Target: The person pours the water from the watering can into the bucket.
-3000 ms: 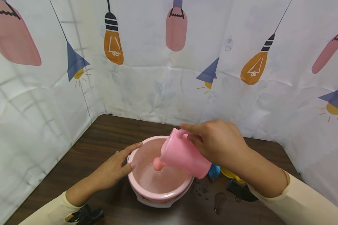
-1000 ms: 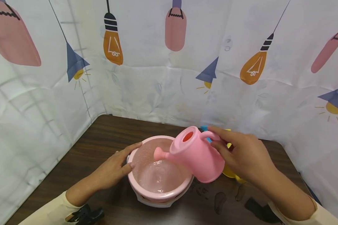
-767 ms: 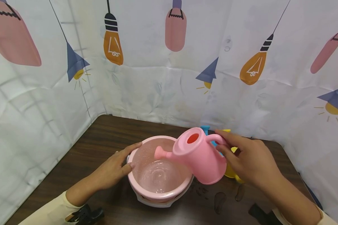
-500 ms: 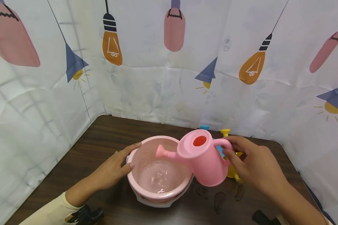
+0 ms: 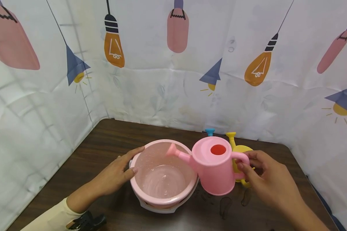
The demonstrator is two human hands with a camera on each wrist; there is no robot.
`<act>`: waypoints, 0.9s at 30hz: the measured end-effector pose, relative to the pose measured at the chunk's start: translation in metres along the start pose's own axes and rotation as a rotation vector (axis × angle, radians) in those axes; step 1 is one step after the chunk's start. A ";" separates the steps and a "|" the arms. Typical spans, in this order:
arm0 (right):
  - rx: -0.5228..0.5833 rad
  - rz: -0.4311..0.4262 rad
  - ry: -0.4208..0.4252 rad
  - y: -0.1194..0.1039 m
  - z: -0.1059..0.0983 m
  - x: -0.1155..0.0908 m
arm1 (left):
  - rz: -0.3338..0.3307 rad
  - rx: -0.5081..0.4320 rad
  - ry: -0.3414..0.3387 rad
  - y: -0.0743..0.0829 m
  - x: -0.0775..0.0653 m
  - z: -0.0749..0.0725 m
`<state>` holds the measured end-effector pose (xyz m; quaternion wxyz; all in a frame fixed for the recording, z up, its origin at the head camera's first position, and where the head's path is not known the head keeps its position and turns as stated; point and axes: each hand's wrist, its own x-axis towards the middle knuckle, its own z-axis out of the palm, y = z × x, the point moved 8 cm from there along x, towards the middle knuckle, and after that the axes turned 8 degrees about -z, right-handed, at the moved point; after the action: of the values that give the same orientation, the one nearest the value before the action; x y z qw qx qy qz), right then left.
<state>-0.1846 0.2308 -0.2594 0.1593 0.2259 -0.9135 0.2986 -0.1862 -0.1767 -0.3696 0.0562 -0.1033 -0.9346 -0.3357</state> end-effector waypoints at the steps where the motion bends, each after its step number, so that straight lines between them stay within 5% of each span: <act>1: 0.021 0.011 -0.002 0.003 0.001 -0.002 | -0.001 0.000 -0.001 0.000 0.000 0.000; 19: 0.010 0.131 0.150 0.059 -0.026 -0.036 | -0.015 0.000 -0.015 -0.002 0.002 0.001; 27: 0.114 0.178 0.252 0.080 -0.035 -0.045 | 0.012 0.001 -0.006 0.000 0.002 0.002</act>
<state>-0.1821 0.3242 -0.2895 0.2323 0.1136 -0.8843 0.3889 -0.1888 -0.1751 -0.3711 0.0553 -0.1098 -0.9342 -0.3348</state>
